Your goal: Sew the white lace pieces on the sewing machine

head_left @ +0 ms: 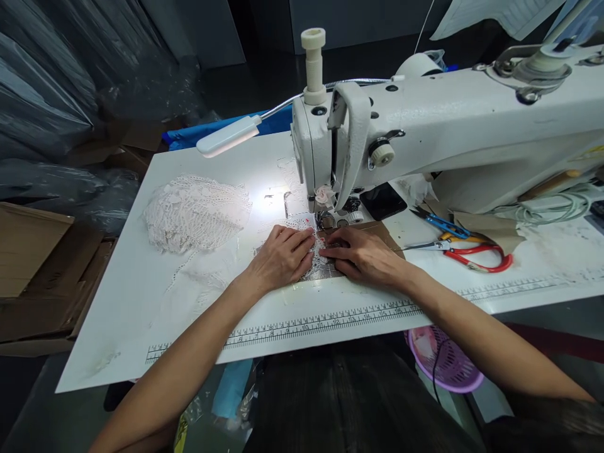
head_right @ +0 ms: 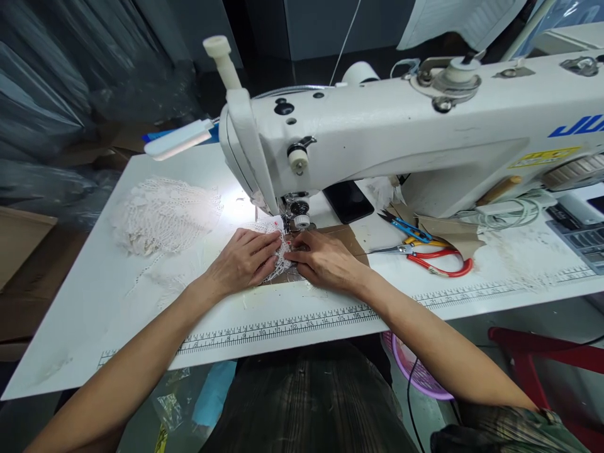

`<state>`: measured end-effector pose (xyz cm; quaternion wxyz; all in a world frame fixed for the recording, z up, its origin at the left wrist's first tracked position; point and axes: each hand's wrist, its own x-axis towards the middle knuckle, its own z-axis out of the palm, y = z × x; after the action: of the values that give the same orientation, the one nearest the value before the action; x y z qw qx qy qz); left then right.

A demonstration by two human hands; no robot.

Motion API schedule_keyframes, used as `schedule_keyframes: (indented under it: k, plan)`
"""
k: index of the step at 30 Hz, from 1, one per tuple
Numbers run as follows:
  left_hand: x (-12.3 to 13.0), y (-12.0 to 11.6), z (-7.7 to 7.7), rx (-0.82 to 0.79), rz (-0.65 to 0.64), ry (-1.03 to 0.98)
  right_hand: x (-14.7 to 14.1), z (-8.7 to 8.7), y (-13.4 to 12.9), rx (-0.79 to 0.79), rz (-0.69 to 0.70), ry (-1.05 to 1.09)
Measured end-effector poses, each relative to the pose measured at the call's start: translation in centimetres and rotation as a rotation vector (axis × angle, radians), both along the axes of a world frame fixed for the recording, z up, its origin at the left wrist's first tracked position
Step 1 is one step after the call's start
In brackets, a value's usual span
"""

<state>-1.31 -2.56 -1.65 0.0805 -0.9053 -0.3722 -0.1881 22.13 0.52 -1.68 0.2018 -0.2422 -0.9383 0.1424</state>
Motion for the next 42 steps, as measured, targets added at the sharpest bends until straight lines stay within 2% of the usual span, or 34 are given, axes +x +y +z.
schedule_keyframes:
  k: [11, 22, 31, 35, 42]
  plan:
    - [0.9, -0.8, 0.4, -0.044, 0.097, 0.002, -0.1, 0.2, -0.1, 0.01, 0.001, -0.015]
    - [-0.9, 1.8, 0.2, -0.089, -0.047, 0.032, -1.1, 0.3, -0.5, 0.068, -0.105, -0.078]
    - [-0.6, 1.8, -0.3, -0.137, -0.041, -0.116, -1.0, -0.1, -0.6, 0.042, -0.13, -0.061]
    - [-0.6, 1.8, 0.0, -0.099, -0.026, -0.091, -1.0, -0.1, -0.6, 0.036, -0.146, -0.065]
    - [-0.6, 1.7, 0.5, -0.126, 0.02, -0.05, -1.2, -0.1, -0.7, 0.022, -0.166, -0.043]
